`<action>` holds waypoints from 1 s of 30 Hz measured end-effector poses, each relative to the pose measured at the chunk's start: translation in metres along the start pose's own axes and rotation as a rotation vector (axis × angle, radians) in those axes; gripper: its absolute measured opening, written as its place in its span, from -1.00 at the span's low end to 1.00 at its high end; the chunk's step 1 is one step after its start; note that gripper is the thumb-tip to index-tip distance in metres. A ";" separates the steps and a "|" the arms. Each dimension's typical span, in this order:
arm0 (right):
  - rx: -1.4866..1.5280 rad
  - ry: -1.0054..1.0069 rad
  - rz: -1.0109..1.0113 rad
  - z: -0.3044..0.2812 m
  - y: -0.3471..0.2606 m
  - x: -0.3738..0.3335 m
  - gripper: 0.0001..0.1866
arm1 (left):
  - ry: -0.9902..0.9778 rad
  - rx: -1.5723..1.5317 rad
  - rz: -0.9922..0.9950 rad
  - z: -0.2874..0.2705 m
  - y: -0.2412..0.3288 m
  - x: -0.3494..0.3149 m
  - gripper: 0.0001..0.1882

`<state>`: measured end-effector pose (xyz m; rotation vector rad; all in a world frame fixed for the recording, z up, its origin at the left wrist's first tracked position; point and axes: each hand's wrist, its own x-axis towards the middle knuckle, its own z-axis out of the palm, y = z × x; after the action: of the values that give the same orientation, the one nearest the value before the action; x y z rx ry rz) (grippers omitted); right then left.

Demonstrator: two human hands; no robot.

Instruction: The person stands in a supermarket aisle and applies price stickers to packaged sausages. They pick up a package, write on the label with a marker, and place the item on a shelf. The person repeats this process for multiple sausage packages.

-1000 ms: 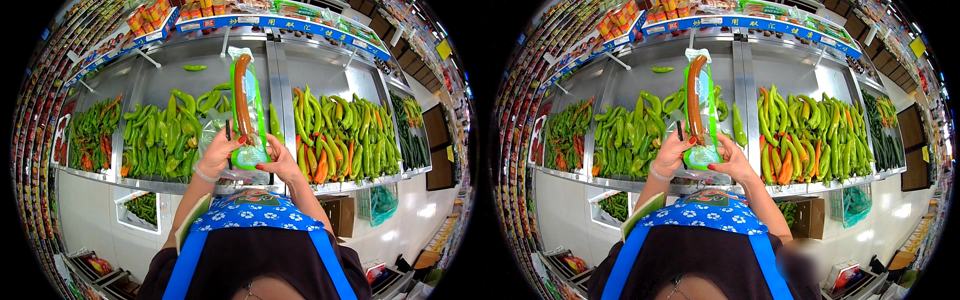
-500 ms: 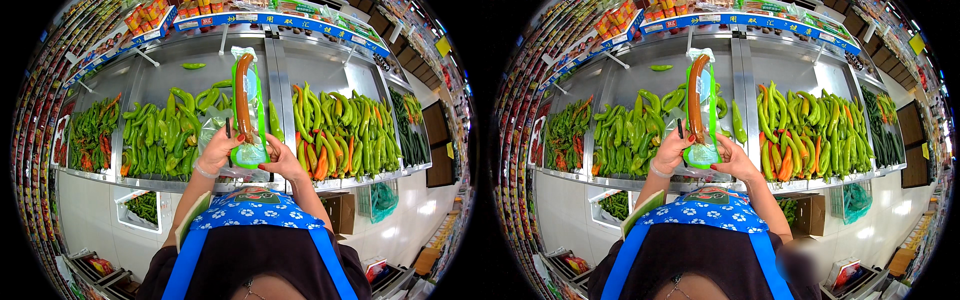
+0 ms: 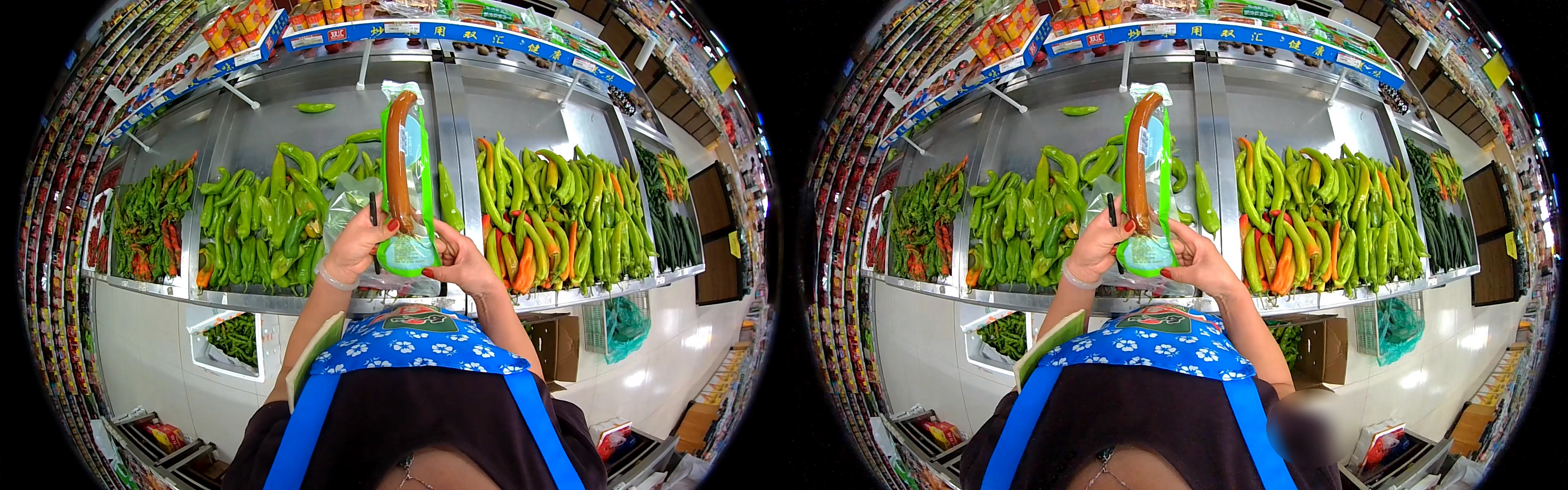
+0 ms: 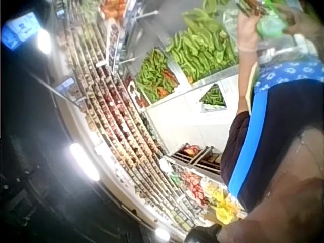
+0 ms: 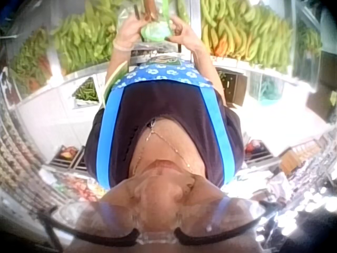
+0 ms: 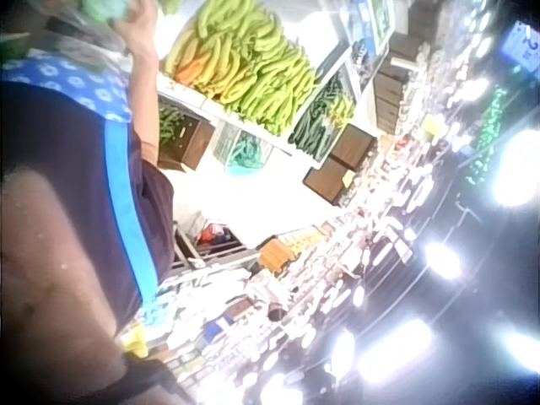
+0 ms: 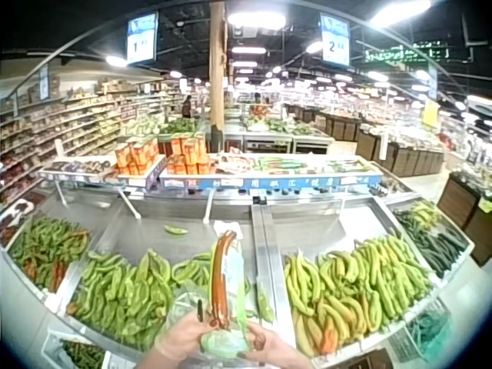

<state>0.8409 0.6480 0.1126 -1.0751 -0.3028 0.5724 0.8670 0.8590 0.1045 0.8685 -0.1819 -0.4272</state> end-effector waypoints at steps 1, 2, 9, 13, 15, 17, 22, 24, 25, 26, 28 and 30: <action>0.018 0.014 -0.006 0.000 0.002 0.000 -0.10 | -0.001 -0.004 -0.001 -0.001 -0.001 0.000 -0.36; 0.035 0.027 -0.013 -0.001 0.006 0.000 -0.11 | -0.003 -0.008 -0.001 -0.001 -0.001 0.001 -0.37; 0.085 0.070 -0.012 -0.003 0.016 0.003 -0.17 | 0.039 -0.013 0.002 -0.007 -0.005 0.002 -0.37; 0.089 0.120 -0.013 0.001 0.017 0.004 -0.20 | 0.041 -0.040 -0.003 -0.011 -0.008 0.003 -0.41; 0.072 0.132 0.003 -0.001 0.018 0.004 -0.20 | 0.036 -0.045 -0.009 -0.012 -0.008 0.003 -0.44; 0.059 0.146 0.022 0.002 0.014 0.004 -0.20 | 0.034 -0.044 -0.011 -0.012 -0.008 0.003 -0.45; 0.011 0.161 0.057 0.002 0.011 0.003 -0.18 | 0.034 -0.040 -0.035 -0.017 -0.012 0.004 -0.45; -0.025 0.153 0.055 -0.002 0.015 0.003 -0.16 | 0.030 -0.036 -0.040 -0.018 -0.012 0.004 -0.44; -0.030 0.150 0.057 -0.003 0.015 0.002 -0.17 | 0.027 -0.031 -0.037 -0.018 -0.012 0.004 -0.45; -0.036 0.147 0.059 -0.002 0.013 0.002 -0.17 | 0.024 -0.025 -0.033 -0.018 -0.013 0.004 -0.46; -0.043 0.138 0.062 -0.003 0.013 0.002 -0.18 | 0.030 -0.024 -0.043 -0.017 -0.012 0.005 -0.46; -0.047 0.129 0.064 -0.007 0.016 0.001 -0.18 | 0.035 -0.026 -0.050 -0.015 -0.012 0.005 -0.47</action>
<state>0.8408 0.6492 0.0953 -1.1644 -0.1705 0.5520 0.8728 0.8606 0.0858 0.8561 -0.1222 -0.4595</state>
